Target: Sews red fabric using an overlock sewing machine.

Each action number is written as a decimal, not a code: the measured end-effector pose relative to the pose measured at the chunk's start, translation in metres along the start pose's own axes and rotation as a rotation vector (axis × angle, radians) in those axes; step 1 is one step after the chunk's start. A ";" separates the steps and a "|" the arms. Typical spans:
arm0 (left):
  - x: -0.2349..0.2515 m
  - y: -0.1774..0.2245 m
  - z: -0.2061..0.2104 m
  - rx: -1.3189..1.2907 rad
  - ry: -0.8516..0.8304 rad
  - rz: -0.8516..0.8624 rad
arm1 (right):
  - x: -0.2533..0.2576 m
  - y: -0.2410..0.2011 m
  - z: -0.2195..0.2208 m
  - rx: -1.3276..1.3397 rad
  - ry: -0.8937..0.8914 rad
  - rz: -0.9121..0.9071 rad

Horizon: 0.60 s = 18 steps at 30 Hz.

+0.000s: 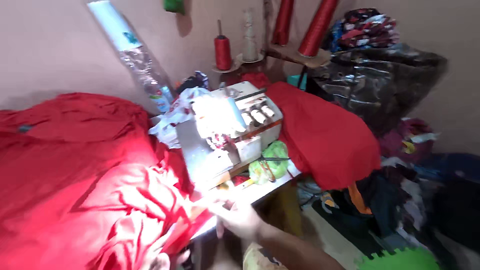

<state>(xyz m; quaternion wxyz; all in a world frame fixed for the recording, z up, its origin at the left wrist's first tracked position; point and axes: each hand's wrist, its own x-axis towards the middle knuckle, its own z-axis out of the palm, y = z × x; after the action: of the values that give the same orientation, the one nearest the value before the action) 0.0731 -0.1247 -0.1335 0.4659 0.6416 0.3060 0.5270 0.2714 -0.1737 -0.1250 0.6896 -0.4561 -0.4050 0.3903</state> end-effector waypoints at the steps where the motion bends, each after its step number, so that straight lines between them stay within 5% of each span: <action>1: 0.001 0.000 0.002 -0.331 -0.051 -0.195 | 0.005 -0.008 0.000 0.209 -0.075 0.259; 3: 0.007 -0.001 0.003 -0.624 -0.041 -0.352 | 0.016 -0.014 0.001 0.341 -0.090 0.573; 4: 0.010 0.000 0.005 -0.506 0.024 -0.305 | 0.019 -0.013 0.001 0.283 -0.104 0.561; 7: 0.014 -0.018 0.006 0.334 0.174 0.042 | 0.027 0.011 -0.001 -0.076 -0.151 0.389; 10: 0.012 -0.045 0.008 0.911 0.089 0.126 | 0.023 0.042 -0.007 -0.380 -0.180 0.265; 14: 0.019 -0.014 0.011 0.968 0.000 0.094 | 0.014 0.074 -0.021 -0.598 0.002 -0.331; 18: 0.085 0.035 0.011 0.885 -0.125 0.270 | 0.009 0.080 -0.030 -0.679 0.167 -0.420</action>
<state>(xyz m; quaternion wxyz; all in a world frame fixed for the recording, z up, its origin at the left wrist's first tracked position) 0.1016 -0.0658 -0.0686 0.0924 0.8432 0.3865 0.3619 0.2891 -0.1524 -0.2065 0.5950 -0.5956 -0.5377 0.0465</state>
